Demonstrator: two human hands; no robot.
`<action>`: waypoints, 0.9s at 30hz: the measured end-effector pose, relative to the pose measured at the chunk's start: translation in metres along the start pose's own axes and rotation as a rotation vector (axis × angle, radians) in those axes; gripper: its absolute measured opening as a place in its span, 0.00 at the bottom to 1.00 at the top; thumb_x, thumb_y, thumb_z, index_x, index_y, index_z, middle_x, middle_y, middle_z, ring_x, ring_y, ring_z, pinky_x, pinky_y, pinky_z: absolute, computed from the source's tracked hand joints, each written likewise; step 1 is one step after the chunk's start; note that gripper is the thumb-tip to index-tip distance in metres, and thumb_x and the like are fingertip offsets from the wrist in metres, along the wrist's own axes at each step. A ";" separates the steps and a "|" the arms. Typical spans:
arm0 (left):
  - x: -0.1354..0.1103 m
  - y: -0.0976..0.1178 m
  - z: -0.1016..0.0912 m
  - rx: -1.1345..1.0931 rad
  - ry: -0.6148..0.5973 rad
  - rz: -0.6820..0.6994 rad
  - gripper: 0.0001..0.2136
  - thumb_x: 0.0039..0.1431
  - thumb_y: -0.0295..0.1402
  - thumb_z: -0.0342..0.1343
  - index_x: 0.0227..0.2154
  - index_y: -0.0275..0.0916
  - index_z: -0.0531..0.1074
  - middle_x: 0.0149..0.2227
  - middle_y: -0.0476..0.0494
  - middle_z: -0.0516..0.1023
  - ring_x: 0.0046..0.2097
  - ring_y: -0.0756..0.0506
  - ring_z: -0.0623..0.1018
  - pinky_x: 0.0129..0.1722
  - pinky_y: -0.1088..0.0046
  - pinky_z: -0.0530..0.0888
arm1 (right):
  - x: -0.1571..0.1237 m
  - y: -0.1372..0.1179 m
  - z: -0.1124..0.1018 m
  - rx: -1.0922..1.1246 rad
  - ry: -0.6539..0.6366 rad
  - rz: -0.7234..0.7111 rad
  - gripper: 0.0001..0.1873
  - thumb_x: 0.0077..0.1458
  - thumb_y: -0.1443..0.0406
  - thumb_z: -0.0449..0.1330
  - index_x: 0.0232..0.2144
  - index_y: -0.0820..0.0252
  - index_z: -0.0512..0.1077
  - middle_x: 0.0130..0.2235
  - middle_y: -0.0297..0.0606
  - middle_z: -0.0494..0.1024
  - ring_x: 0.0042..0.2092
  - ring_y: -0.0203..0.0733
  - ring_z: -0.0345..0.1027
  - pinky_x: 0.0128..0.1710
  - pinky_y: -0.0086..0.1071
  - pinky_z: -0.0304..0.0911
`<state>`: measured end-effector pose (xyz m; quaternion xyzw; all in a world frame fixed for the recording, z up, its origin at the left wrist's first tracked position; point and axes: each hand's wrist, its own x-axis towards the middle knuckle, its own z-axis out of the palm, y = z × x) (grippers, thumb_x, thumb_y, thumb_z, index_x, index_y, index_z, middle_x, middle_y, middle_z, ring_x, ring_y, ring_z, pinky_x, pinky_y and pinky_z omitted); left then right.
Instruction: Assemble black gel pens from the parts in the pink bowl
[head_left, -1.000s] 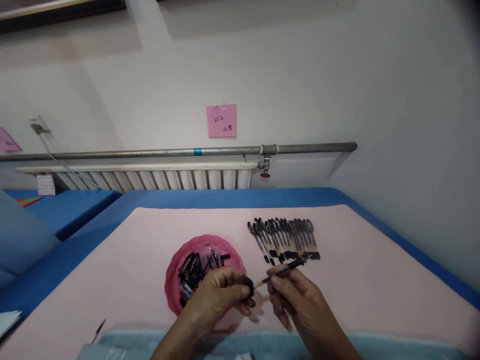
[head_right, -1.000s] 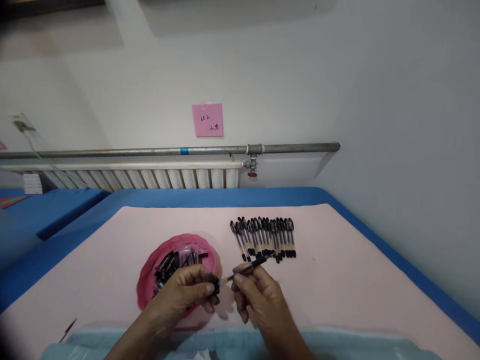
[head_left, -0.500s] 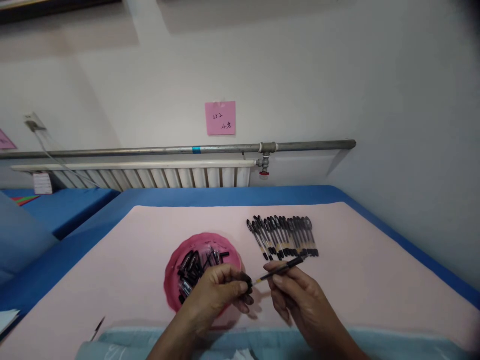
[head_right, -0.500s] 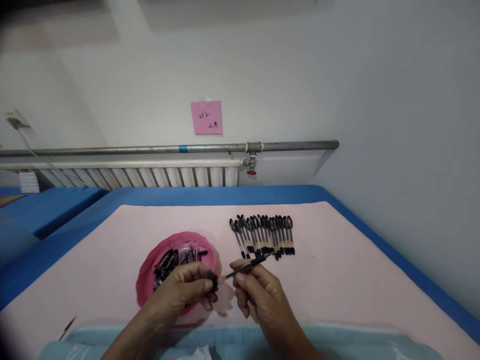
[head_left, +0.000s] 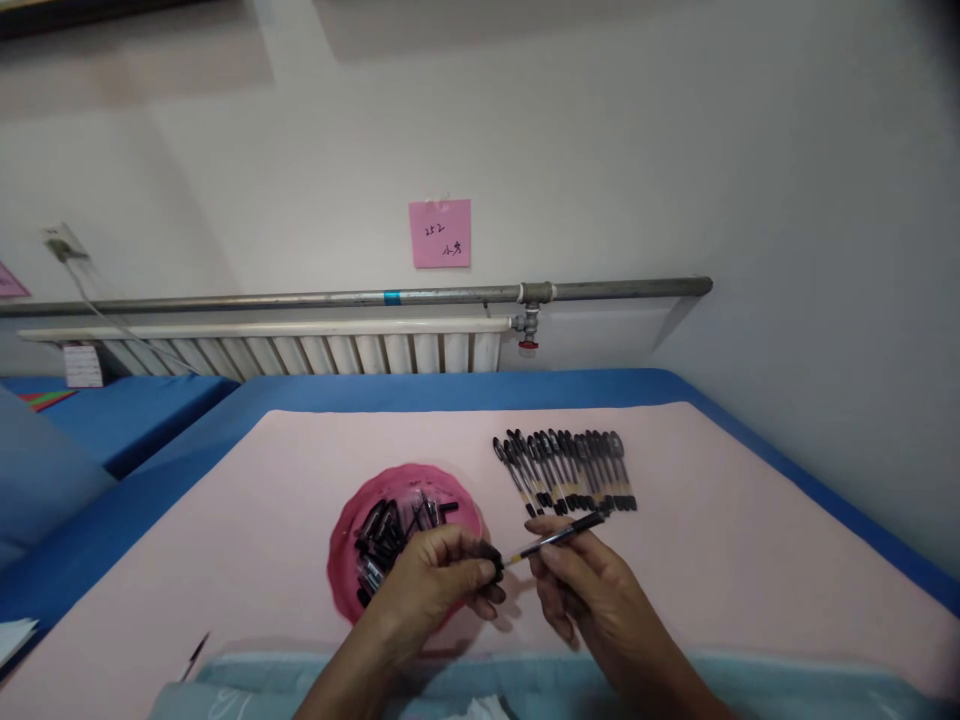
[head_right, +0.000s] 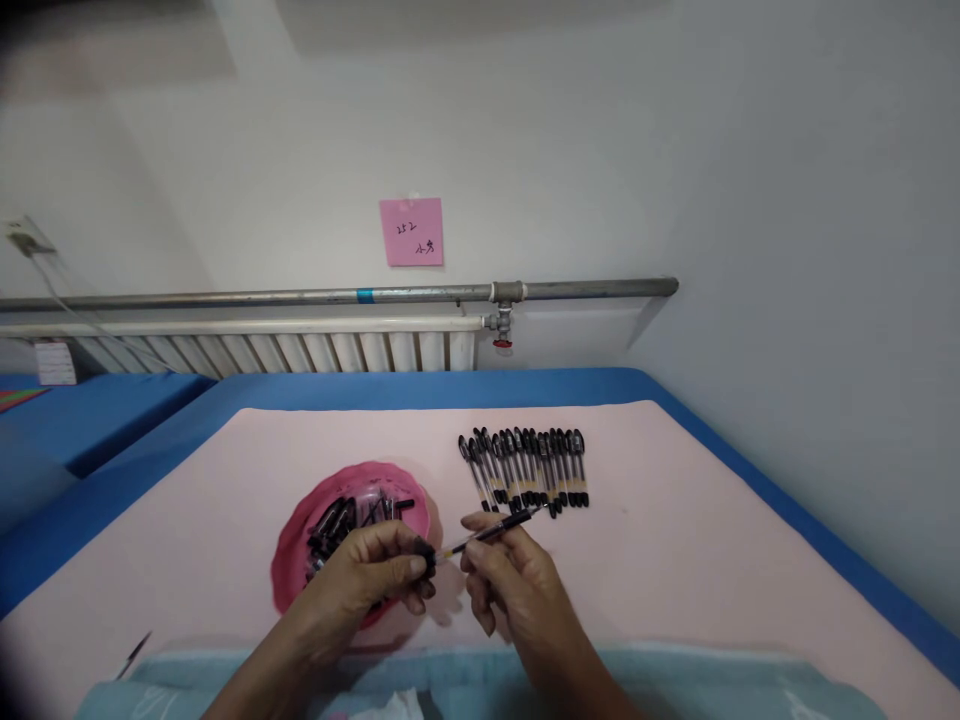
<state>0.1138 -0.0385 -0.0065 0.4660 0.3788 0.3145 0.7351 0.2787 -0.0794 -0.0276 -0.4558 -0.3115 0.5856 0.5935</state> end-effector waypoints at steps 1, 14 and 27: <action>0.000 0.000 0.000 0.005 0.004 0.002 0.13 0.42 0.37 0.64 0.24 0.33 0.70 0.23 0.44 0.76 0.23 0.51 0.74 0.27 0.74 0.70 | -0.001 0.000 0.000 0.012 0.000 0.006 0.21 0.40 0.55 0.67 0.35 0.61 0.71 0.21 0.30 0.69 0.15 0.29 0.56 0.11 0.24 0.49; 0.004 0.005 -0.025 0.211 0.194 0.162 0.10 0.51 0.40 0.56 0.28 0.37 0.71 0.25 0.50 0.72 0.27 0.51 0.71 0.30 0.75 0.67 | 0.001 0.003 0.001 0.050 0.137 -0.016 0.21 0.37 0.54 0.69 0.29 0.61 0.70 0.21 0.32 0.71 0.18 0.31 0.59 0.13 0.25 0.50; 0.004 0.014 -0.050 0.370 0.419 0.206 0.14 0.47 0.43 0.57 0.19 0.39 0.62 0.16 0.57 0.60 0.19 0.54 0.60 0.19 0.78 0.57 | 0.005 -0.003 0.000 0.163 0.121 0.075 0.15 0.39 0.60 0.67 0.30 0.58 0.71 0.23 0.31 0.72 0.20 0.31 0.57 0.15 0.25 0.48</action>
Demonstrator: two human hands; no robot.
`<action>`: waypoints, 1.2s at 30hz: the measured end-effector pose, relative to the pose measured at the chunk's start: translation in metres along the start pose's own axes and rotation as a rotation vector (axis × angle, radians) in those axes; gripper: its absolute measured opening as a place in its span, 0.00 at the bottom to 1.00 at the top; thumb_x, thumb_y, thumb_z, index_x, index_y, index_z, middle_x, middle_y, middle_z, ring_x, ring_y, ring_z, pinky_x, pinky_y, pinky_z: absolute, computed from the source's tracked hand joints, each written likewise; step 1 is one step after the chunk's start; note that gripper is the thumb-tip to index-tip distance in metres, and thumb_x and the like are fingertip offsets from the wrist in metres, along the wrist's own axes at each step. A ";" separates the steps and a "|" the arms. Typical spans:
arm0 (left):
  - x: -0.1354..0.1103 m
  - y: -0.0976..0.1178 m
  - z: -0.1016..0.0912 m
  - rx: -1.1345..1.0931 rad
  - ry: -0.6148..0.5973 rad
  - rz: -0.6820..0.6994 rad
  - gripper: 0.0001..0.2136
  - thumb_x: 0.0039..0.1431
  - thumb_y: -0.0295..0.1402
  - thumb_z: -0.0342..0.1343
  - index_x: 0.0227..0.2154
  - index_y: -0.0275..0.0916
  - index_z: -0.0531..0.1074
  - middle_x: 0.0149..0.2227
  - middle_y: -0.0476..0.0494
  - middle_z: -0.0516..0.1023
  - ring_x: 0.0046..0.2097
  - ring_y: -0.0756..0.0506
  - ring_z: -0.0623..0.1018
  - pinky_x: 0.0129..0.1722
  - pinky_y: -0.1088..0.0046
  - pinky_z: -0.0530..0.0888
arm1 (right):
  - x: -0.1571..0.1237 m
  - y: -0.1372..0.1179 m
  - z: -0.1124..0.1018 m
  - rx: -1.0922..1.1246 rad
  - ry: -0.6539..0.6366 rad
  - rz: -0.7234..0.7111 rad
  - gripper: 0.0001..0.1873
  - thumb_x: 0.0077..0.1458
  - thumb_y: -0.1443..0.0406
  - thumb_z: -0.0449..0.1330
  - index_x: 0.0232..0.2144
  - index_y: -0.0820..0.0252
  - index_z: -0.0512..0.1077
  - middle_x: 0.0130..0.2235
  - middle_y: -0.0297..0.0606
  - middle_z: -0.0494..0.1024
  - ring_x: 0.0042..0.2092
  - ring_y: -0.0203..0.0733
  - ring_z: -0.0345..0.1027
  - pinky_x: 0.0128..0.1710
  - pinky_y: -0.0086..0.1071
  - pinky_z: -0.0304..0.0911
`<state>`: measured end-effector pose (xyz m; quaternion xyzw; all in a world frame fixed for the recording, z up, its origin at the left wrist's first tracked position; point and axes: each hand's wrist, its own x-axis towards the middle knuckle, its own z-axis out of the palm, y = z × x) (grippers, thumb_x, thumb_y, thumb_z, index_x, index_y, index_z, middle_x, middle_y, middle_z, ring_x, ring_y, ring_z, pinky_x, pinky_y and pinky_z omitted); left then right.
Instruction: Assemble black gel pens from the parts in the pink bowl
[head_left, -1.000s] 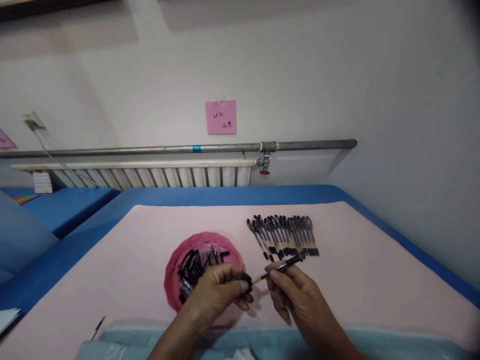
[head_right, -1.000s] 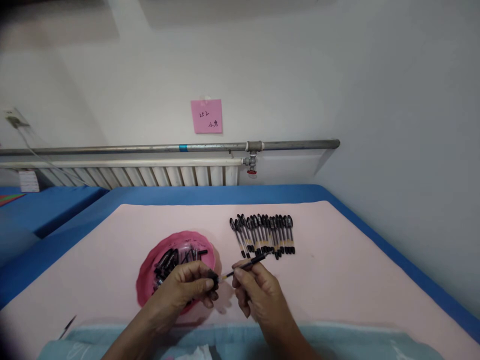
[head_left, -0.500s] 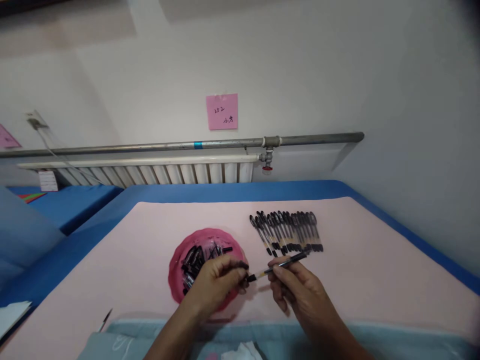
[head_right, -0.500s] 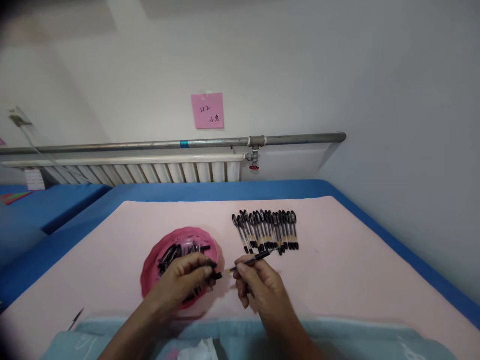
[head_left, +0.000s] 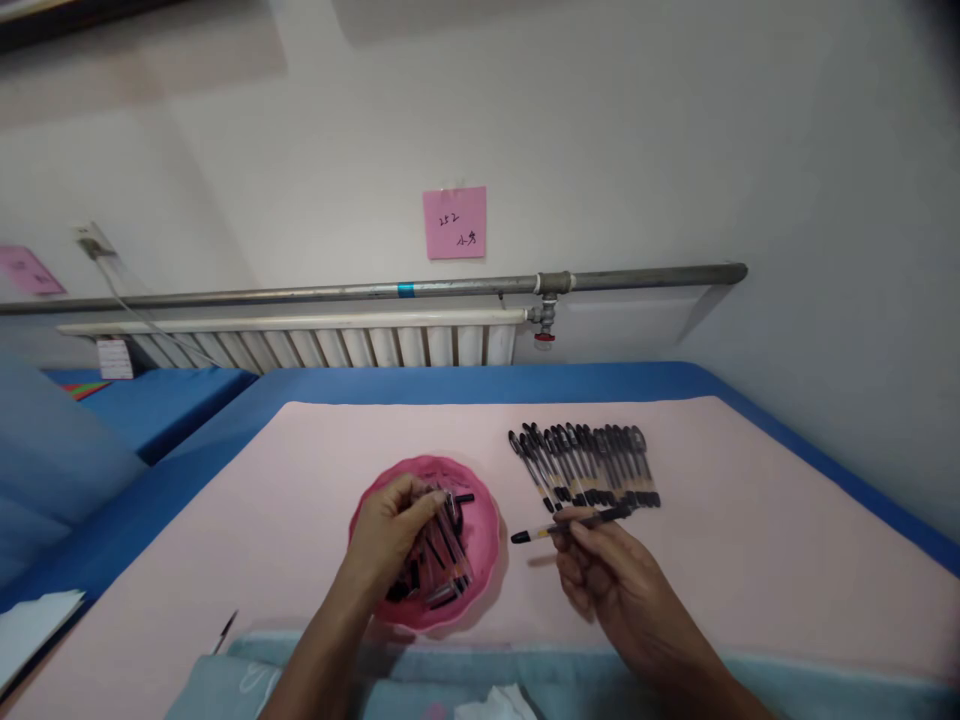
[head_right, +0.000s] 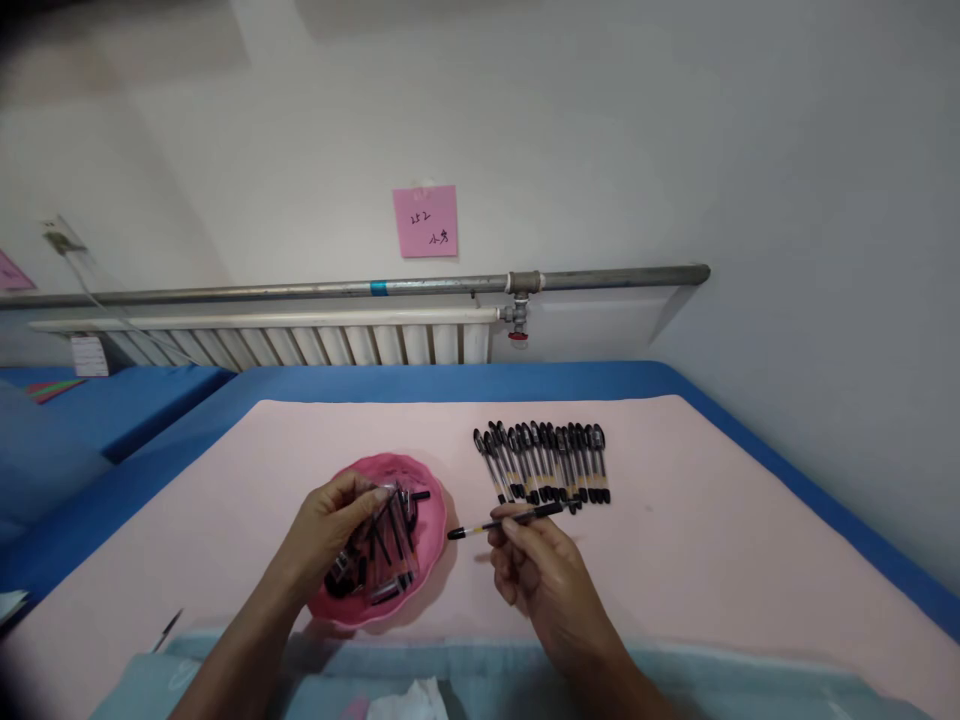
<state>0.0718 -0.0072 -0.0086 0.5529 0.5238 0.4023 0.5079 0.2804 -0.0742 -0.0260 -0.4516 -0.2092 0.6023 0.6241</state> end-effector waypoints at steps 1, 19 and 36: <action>-0.001 0.000 0.002 0.018 -0.010 0.007 0.15 0.48 0.43 0.57 0.19 0.39 0.61 0.16 0.57 0.60 0.19 0.54 0.59 0.19 0.78 0.56 | 0.000 0.000 0.000 -0.003 -0.001 0.004 0.15 0.39 0.60 0.67 0.31 0.58 0.71 0.23 0.31 0.72 0.20 0.31 0.58 0.16 0.25 0.48; 0.014 -0.009 -0.032 0.286 0.194 0.064 0.11 0.52 0.42 0.51 0.25 0.40 0.70 0.20 0.54 0.67 0.24 0.50 0.67 0.24 0.76 0.63 | 0.001 0.001 -0.001 -0.033 -0.015 0.008 0.16 0.38 0.58 0.68 0.30 0.59 0.72 0.22 0.30 0.70 0.20 0.31 0.58 0.15 0.24 0.49; 0.015 -0.006 -0.054 0.371 0.356 0.035 0.11 0.52 0.39 0.50 0.31 0.38 0.71 0.27 0.48 0.75 0.26 0.48 0.74 0.28 0.73 0.70 | 0.003 0.001 -0.002 -0.089 0.020 0.003 0.18 0.35 0.57 0.69 0.28 0.60 0.71 0.21 0.32 0.70 0.19 0.32 0.58 0.13 0.24 0.49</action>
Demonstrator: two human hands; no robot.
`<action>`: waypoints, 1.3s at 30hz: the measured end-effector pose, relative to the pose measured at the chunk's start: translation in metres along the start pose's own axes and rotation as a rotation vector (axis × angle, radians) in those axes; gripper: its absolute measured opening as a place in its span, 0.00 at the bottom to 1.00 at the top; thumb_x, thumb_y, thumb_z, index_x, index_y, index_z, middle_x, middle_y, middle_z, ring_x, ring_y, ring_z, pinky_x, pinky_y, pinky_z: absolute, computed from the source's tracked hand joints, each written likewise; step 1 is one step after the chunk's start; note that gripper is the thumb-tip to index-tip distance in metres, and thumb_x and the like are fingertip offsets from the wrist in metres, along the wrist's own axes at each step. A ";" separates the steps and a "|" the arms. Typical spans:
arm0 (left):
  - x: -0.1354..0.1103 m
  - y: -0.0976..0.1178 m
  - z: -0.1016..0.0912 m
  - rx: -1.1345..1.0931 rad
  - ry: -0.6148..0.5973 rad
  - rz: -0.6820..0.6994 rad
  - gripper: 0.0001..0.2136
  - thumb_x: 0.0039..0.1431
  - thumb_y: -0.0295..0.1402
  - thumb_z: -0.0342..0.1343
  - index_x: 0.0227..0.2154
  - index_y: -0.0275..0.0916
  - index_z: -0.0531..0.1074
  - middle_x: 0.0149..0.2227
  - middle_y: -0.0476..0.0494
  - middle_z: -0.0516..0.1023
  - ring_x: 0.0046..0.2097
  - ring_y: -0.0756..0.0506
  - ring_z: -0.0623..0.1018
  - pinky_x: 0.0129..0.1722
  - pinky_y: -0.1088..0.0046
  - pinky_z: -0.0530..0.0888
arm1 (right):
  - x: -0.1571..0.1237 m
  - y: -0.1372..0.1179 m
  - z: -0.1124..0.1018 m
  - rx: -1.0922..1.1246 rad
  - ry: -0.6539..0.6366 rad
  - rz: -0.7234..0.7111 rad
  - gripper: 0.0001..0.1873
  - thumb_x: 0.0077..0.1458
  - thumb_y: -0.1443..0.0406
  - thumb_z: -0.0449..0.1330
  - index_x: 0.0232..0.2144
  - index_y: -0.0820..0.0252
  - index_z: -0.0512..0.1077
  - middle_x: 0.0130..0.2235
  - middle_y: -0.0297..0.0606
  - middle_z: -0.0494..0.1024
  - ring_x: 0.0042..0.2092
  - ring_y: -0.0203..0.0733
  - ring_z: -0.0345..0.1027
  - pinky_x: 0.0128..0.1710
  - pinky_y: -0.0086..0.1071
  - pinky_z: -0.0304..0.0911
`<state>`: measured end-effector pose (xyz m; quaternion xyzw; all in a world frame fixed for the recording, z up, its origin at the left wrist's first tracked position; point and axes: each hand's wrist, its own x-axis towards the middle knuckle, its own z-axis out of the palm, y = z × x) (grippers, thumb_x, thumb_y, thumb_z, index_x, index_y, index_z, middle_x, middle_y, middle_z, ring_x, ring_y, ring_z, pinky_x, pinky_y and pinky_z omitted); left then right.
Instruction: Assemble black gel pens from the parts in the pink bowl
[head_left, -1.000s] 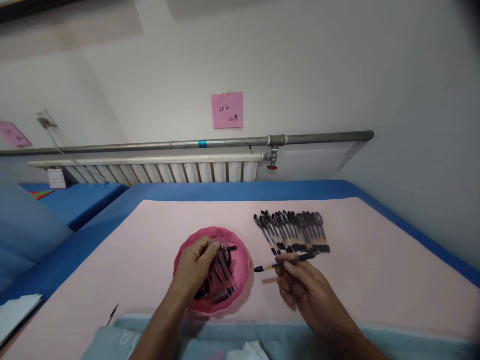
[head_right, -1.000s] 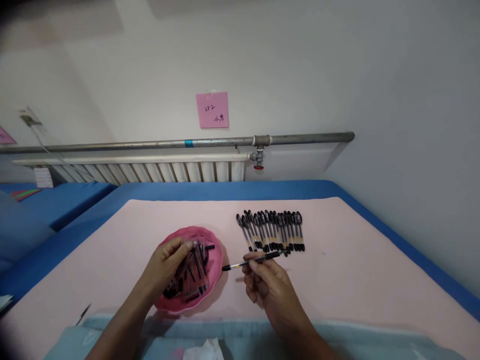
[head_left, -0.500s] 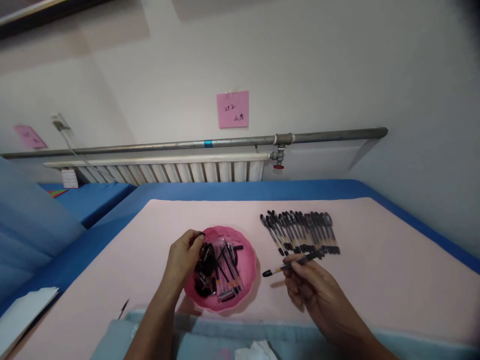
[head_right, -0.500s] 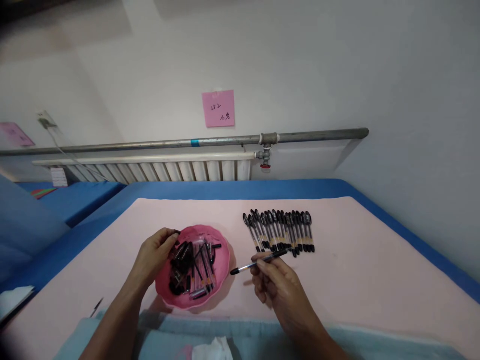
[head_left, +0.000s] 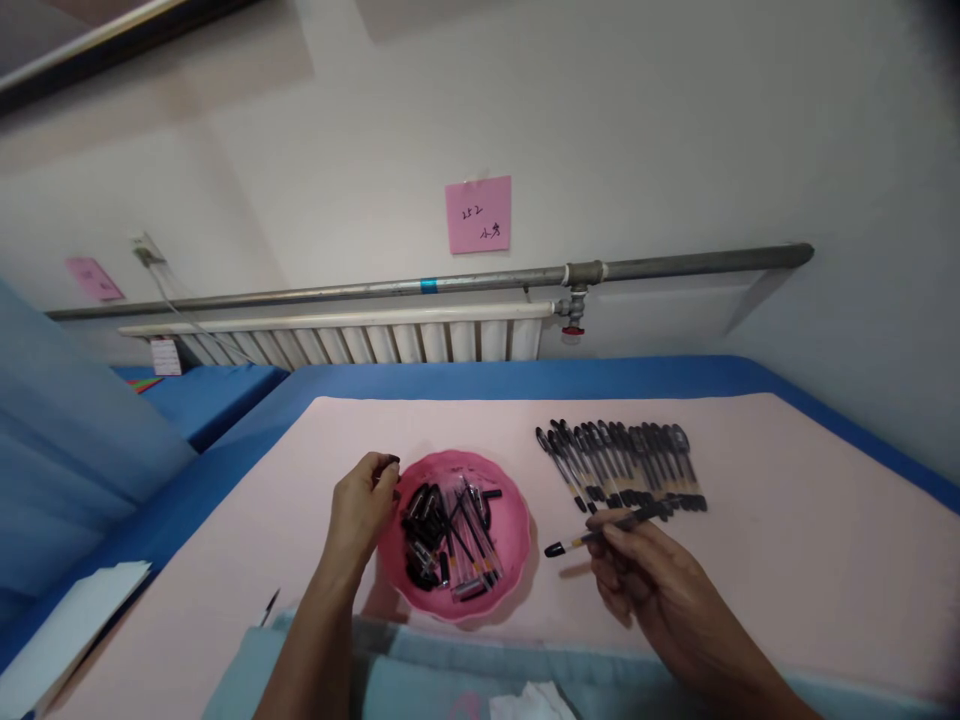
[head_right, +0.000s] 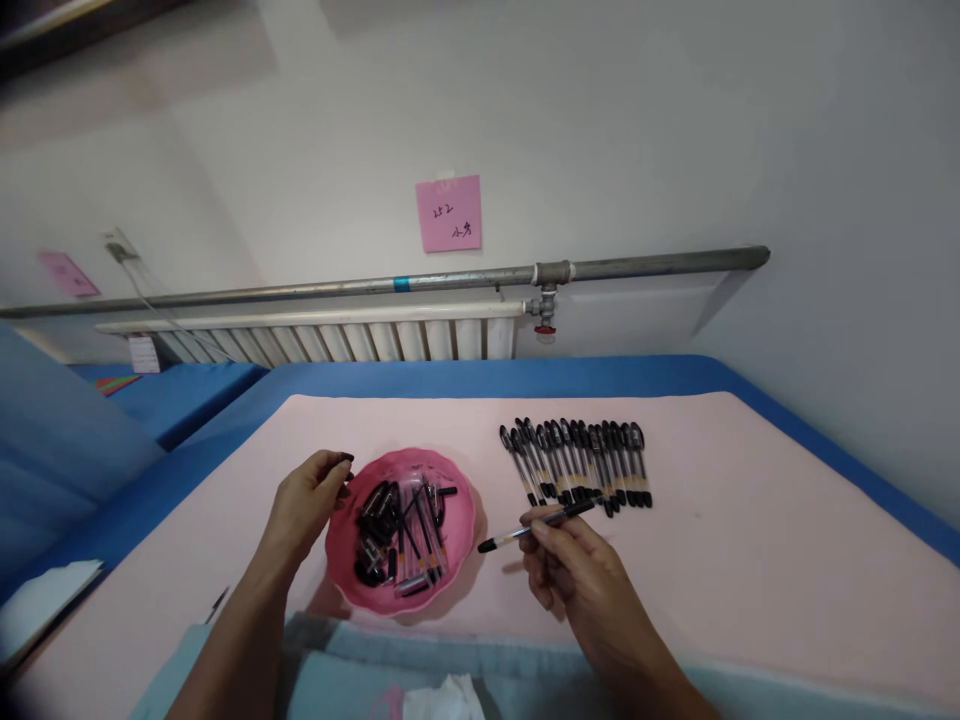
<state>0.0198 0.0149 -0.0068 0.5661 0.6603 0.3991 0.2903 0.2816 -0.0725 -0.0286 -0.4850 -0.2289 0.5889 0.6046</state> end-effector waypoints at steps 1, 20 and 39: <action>0.000 0.000 0.000 0.010 0.000 -0.003 0.11 0.52 0.39 0.50 0.32 0.38 0.71 0.27 0.48 0.75 0.25 0.48 0.74 0.28 0.73 0.70 | 0.001 0.000 0.000 -0.003 -0.003 0.000 0.19 0.34 0.57 0.70 0.28 0.60 0.71 0.21 0.32 0.70 0.19 0.32 0.58 0.13 0.24 0.49; -0.001 0.000 0.005 0.315 -0.064 0.122 0.09 0.55 0.33 0.46 0.30 0.38 0.72 0.25 0.47 0.75 0.27 0.50 0.72 0.28 0.76 0.65 | 0.005 0.002 -0.001 -0.017 -0.002 0.016 0.22 0.30 0.54 0.71 0.27 0.59 0.71 0.20 0.31 0.70 0.19 0.31 0.57 0.12 0.23 0.50; -0.092 0.054 0.043 0.388 -1.322 0.543 0.14 0.43 0.26 0.60 0.36 0.42 0.76 0.36 0.47 0.74 0.30 0.49 0.72 0.26 0.77 0.65 | 0.009 0.004 -0.007 0.017 -0.014 -0.011 0.18 0.36 0.58 0.69 0.28 0.60 0.71 0.21 0.31 0.70 0.19 0.31 0.57 0.12 0.23 0.50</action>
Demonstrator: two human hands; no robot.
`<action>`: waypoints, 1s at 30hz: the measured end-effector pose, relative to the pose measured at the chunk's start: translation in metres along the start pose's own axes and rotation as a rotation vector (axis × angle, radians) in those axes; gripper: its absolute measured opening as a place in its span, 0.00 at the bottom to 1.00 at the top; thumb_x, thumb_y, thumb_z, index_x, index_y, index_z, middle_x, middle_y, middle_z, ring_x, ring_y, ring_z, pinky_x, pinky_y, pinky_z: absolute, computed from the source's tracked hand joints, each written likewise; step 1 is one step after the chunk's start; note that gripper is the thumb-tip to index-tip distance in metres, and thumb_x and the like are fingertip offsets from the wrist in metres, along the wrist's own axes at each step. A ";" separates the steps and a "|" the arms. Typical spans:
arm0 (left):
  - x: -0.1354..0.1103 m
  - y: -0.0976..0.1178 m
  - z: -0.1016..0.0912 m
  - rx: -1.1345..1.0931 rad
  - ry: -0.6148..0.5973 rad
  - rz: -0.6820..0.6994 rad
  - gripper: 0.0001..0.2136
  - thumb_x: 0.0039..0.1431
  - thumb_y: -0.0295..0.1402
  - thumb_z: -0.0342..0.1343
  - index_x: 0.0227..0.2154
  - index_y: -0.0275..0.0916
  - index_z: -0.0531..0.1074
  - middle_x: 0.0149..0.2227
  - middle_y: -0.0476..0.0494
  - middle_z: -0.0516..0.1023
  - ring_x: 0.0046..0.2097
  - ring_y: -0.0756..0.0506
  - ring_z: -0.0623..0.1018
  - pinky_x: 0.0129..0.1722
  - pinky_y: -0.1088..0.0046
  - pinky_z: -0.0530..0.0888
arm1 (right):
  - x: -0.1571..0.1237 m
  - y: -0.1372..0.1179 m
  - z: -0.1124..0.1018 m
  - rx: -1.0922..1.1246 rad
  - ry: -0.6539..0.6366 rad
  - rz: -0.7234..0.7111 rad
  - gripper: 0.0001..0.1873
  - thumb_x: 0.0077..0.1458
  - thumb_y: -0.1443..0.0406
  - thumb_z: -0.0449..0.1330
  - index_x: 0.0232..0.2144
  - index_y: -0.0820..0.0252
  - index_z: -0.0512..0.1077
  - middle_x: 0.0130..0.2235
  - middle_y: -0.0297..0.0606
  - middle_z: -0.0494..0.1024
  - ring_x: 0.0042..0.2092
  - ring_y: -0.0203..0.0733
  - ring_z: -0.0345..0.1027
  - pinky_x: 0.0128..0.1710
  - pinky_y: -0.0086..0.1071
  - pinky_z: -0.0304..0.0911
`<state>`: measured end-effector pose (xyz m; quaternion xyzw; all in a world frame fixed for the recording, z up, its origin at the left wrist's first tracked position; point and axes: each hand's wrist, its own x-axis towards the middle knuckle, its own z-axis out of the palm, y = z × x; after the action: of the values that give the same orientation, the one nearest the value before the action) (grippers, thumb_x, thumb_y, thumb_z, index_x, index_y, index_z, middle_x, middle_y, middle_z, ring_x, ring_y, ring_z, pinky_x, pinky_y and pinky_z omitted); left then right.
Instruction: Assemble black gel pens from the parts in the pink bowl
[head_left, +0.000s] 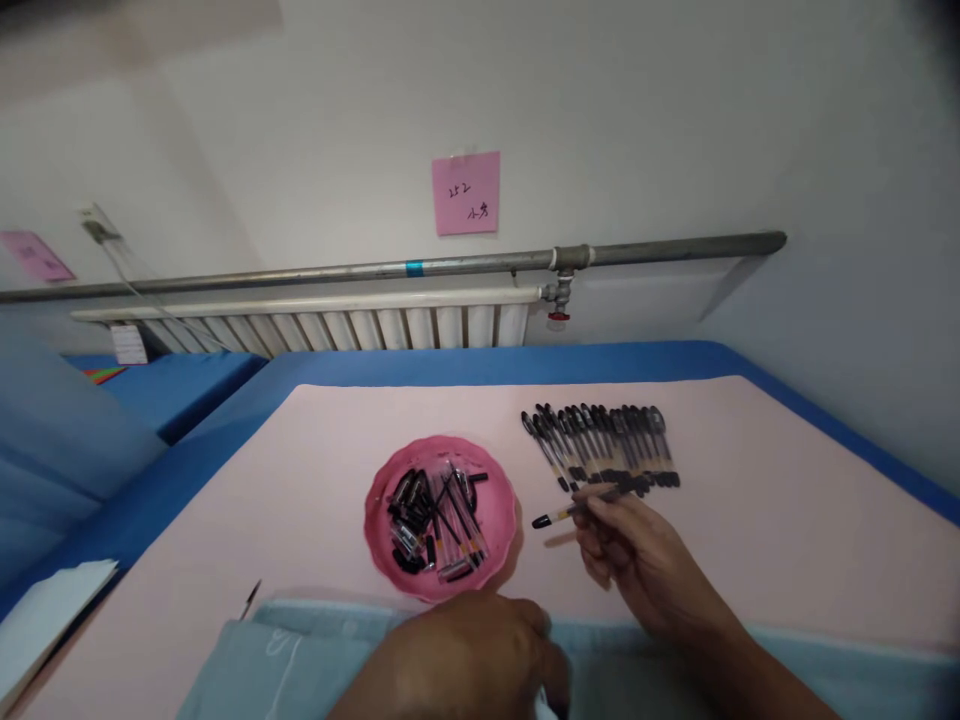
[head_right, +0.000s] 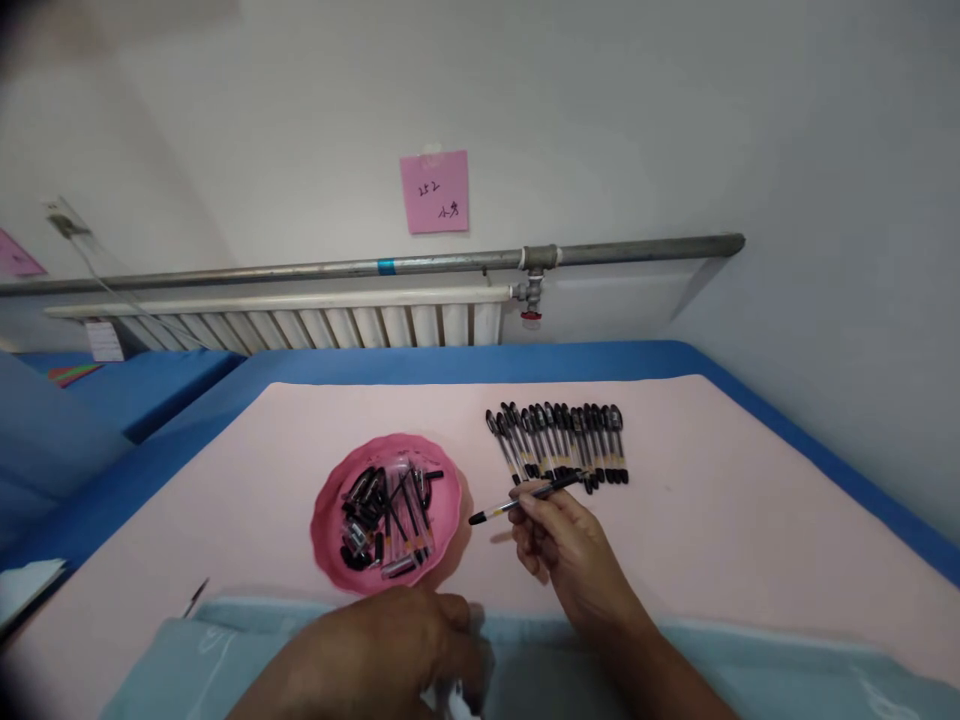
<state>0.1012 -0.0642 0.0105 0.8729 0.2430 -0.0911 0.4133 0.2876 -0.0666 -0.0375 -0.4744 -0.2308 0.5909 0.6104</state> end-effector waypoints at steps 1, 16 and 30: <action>0.002 -0.002 0.002 -0.025 0.031 -0.026 0.11 0.42 0.25 0.60 0.32 0.41 0.76 0.33 0.49 0.74 0.29 0.50 0.71 0.25 0.78 0.63 | 0.000 -0.001 0.000 0.008 0.006 -0.004 0.18 0.36 0.58 0.69 0.28 0.60 0.71 0.21 0.31 0.70 0.19 0.30 0.57 0.12 0.23 0.49; 0.021 -0.014 -0.004 -1.030 0.653 -0.082 0.14 0.47 0.40 0.57 0.30 0.38 0.62 0.19 0.54 0.69 0.17 0.54 0.67 0.15 0.80 0.61 | -0.018 -0.003 0.016 0.015 -0.013 0.043 0.17 0.38 0.56 0.67 0.24 0.59 0.66 0.17 0.26 0.67 0.16 0.27 0.54 0.13 0.20 0.45; 0.030 -0.018 0.013 -1.133 0.441 -0.045 0.17 0.50 0.45 0.57 0.28 0.34 0.67 0.16 0.55 0.65 0.14 0.57 0.61 0.13 0.82 0.57 | -0.023 0.006 0.012 -0.115 -0.136 -0.010 0.15 0.46 0.54 0.61 0.26 0.59 0.66 0.10 0.24 0.63 0.13 0.29 0.52 0.13 0.22 0.47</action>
<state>0.1190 -0.0539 -0.0211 0.5101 0.3520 0.2267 0.7514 0.2694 -0.0855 -0.0310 -0.4661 -0.3077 0.6045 0.5680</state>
